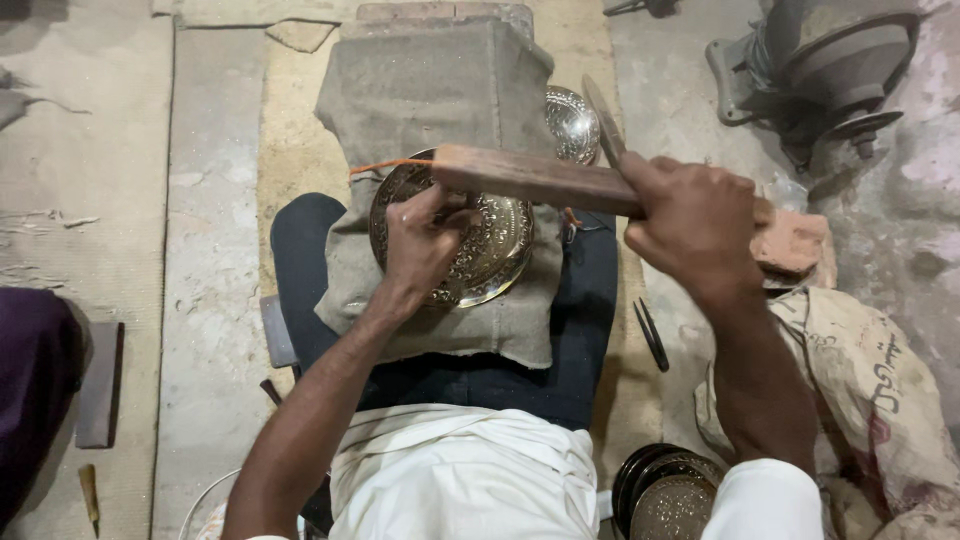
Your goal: The person uses a metal punch and wooden mallet to emboss a decorative pattern into a brass plate resting on a cloth-covered support. The left hand holds the punch while the right hand repeatedly strikes it to form the design.
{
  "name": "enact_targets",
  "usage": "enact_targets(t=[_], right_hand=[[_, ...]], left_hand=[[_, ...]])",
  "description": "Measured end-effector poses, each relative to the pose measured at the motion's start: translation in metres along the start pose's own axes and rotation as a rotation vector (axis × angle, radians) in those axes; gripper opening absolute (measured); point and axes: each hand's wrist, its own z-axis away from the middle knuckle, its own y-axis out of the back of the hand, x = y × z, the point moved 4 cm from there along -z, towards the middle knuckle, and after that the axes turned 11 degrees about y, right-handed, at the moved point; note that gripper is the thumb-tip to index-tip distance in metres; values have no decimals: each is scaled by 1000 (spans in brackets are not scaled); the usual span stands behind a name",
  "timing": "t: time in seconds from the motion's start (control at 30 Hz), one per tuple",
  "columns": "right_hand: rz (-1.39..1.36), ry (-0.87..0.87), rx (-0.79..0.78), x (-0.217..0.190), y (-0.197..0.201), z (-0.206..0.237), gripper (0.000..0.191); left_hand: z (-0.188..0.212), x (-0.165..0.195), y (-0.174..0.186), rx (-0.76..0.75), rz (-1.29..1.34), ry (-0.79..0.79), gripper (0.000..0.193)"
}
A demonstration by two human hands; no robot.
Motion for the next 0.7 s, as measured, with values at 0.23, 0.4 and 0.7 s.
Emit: enact_targets(t=[0.23, 0.4, 0.7], right_hand=[[26, -24, -24, 6, -5, 6, 33], [44, -44, 11, 7, -5, 16, 35], [-39, -110, 69, 2, -13, 32, 35]], left_hand=[[-1, -2, 0, -39, -40, -102, 35], [-9, -15, -7, -103, -165, 5, 14], [-7, -15, -6, -154, -94, -88, 34]])
